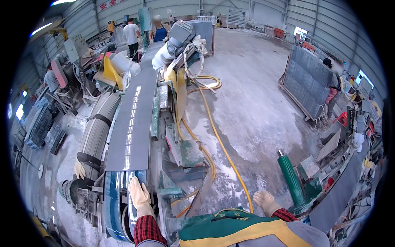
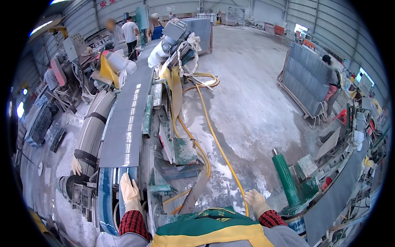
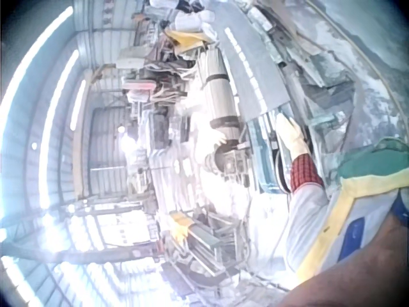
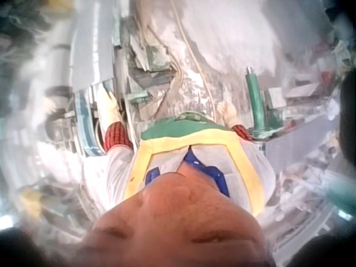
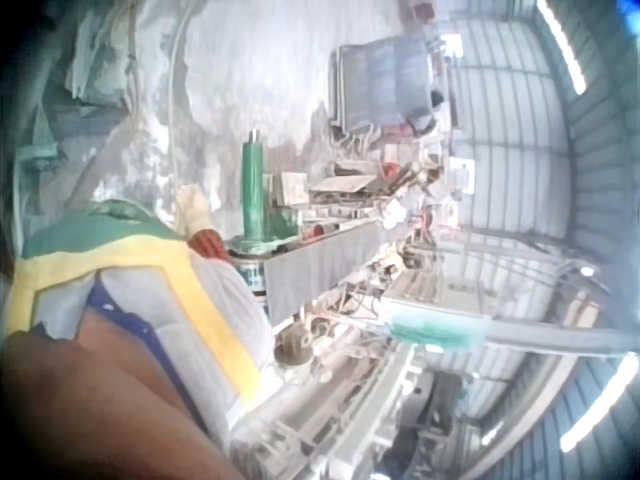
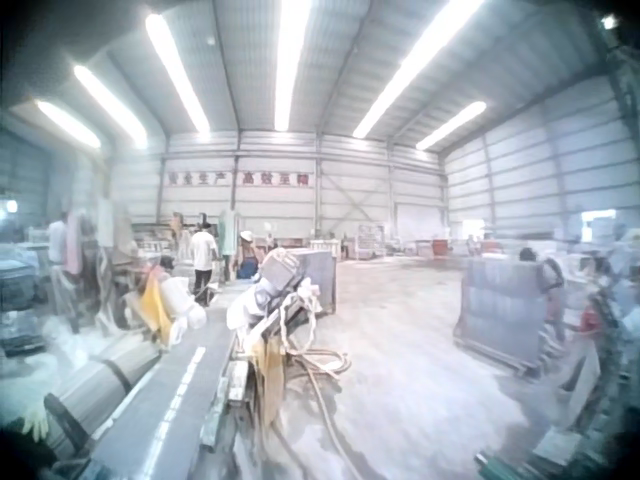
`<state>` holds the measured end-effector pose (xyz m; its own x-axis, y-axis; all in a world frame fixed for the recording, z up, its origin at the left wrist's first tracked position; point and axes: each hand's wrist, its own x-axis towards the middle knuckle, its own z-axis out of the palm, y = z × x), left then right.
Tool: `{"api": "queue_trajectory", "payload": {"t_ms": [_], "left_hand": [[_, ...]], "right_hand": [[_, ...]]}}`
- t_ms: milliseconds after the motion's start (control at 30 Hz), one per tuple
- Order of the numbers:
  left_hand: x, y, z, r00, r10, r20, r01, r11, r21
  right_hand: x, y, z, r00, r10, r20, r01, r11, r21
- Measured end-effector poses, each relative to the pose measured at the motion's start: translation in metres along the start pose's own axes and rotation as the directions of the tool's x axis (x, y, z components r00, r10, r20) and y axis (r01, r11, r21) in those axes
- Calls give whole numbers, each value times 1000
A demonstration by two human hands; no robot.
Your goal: The person repeatedly picks up gray rectangular metal sheets from a conveyor belt and places them onto a nearby stack. The person wears gloves and handles the sheets one at a time throughout the clip.
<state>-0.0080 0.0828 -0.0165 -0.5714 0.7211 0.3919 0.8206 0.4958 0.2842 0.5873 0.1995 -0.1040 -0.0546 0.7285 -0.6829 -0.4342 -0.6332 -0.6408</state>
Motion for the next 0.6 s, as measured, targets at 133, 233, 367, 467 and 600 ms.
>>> {"api": "queue_trajectory", "payload": {"t_ms": [133,233,367,467,600], "left_hand": [[-2,5,-6,994,-65,88,64,998,15],[-6,0,-6,996,-61,66,59,998,36],[-5,3,-6,995,-56,76,54,998,33],[-8,3,-8,996,-57,66,54,997,46],[-10,1,-6,997,-49,57,47,998,47]], "right_hand": [[6,-1,39,998,27,56,-20,993,-119],[-16,-7,77,986,11,164,23,979,-200],[10,8,67,984,112,140,-84,978,-191],[3,4,64,989,103,102,-87,985,-152],[14,11,33,979,99,180,-85,993,-85]]}}
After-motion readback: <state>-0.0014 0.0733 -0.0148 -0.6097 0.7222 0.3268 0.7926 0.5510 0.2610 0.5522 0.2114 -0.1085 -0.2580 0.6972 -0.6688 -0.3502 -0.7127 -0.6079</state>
